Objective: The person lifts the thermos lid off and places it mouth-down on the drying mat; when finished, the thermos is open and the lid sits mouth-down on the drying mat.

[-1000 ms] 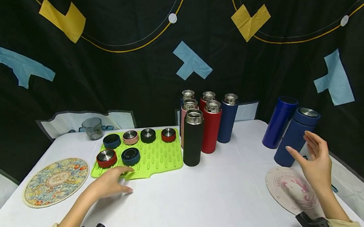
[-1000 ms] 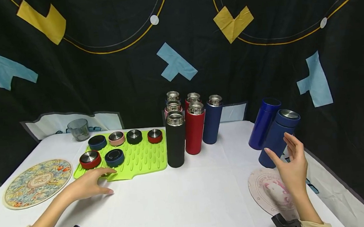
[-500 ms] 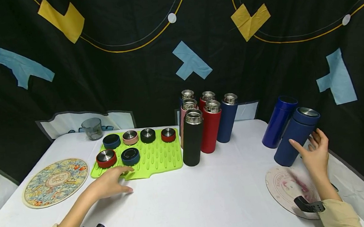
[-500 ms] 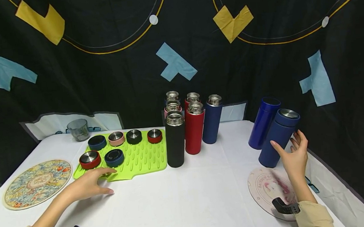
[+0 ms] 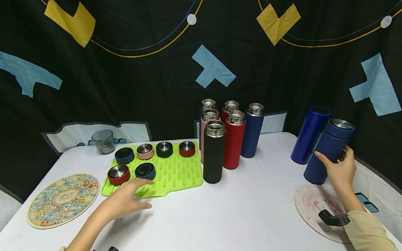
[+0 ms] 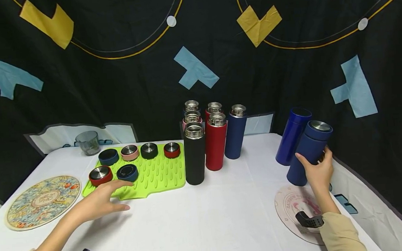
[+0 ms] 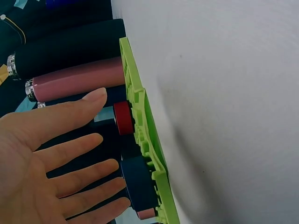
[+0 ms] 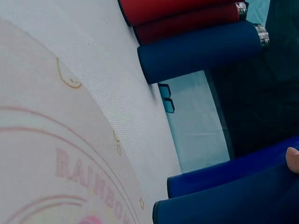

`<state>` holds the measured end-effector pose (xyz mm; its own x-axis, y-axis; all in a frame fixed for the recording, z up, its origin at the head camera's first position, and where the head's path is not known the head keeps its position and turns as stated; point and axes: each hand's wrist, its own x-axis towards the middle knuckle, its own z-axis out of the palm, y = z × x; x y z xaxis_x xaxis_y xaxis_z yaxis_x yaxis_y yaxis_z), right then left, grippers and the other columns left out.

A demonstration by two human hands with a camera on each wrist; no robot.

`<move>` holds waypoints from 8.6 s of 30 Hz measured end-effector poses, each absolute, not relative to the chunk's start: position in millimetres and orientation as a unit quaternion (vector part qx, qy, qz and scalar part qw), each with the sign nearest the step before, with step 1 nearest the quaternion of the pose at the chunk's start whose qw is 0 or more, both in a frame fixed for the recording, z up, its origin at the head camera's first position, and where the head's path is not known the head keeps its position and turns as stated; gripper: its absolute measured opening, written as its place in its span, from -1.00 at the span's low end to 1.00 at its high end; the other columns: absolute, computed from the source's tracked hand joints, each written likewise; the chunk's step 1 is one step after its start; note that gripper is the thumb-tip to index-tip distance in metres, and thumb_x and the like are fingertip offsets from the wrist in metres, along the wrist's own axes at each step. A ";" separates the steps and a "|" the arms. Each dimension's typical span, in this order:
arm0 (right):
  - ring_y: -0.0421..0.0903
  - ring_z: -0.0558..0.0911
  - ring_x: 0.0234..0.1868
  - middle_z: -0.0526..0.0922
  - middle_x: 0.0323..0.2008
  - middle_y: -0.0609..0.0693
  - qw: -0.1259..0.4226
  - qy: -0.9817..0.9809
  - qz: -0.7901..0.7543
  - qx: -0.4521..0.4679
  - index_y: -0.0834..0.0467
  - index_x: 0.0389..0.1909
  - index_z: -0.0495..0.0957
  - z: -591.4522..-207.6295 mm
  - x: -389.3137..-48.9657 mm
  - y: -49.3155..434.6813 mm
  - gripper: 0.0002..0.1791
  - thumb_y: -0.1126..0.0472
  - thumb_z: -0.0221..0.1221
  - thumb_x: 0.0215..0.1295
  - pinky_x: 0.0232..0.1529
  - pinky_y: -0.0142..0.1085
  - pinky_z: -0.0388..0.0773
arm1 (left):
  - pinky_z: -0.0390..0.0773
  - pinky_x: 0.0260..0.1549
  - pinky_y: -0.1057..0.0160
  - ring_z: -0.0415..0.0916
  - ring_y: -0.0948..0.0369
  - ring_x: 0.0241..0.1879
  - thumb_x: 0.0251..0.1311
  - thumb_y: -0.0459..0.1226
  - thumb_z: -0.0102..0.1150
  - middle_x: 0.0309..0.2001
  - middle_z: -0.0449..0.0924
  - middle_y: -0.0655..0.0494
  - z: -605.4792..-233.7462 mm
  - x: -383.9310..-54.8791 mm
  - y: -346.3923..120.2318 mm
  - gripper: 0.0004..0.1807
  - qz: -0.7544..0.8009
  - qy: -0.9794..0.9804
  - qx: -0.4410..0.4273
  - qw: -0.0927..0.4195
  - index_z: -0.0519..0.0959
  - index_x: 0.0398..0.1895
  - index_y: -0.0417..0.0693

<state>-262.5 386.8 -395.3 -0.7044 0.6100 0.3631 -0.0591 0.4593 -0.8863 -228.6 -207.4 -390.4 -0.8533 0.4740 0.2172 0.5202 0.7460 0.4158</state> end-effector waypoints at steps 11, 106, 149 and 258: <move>0.13 0.32 0.34 0.28 0.37 0.16 0.341 -0.775 0.509 -0.152 0.06 0.46 0.09 -383.7 -253.5 369.7 -0.04 0.04 0.40 0.10 0.34 -0.05 0.24 | 0.40 0.13 -0.17 0.39 -0.15 0.18 -0.07 -0.22 0.49 0.11 0.53 -0.11 -385.6 -224.6 -195.4 -0.38 -0.246 -0.927 -0.277 0.061 0.53 0.13 -0.16; -0.07 0.64 -0.03 0.63 0.05 -0.02 0.225 -0.815 0.286 0.451 0.04 0.25 0.48 -324.9 -238.4 175.5 -0.08 0.03 0.60 -0.28 -0.04 -0.14 0.62 | 0.57 0.00 0.00 0.40 0.05 0.18 -0.21 -0.32 0.59 0.26 0.38 0.07 -296.7 -214.7 -108.8 -0.21 -0.381 -0.806 -0.426 0.156 0.49 0.23 0.11; -0.01 0.61 0.06 0.61 0.09 0.02 0.270 -0.817 0.243 0.448 0.05 0.24 0.48 -318.6 -233.7 176.2 -0.10 0.05 0.59 -0.26 0.02 -0.02 0.57 | 0.59 -0.02 0.15 0.43 0.17 0.13 -0.10 -0.12 0.54 0.23 0.42 0.17 -297.0 -212.8 -104.6 -0.24 -0.391 -0.813 -0.406 0.146 0.44 0.25 0.11; 0.01 0.62 0.01 0.62 0.05 0.13 0.340 -0.804 0.423 0.243 0.25 0.23 0.40 -361.3 -253.8 233.4 -0.08 0.39 0.57 -0.29 0.02 -0.54 0.48 | 0.52 0.04 -0.02 0.51 -0.02 0.05 -0.17 -0.24 0.57 0.05 0.56 -0.14 -386.6 -322.6 -156.9 -0.27 -0.274 -0.915 -0.284 0.088 0.49 0.14 -0.27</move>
<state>-253.8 233.4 -361.3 -0.6508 -0.1039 0.7522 -0.6786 0.5240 -0.5147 -322.6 -156.9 -386.6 -0.8233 0.4714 0.3161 0.5676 0.6880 0.4523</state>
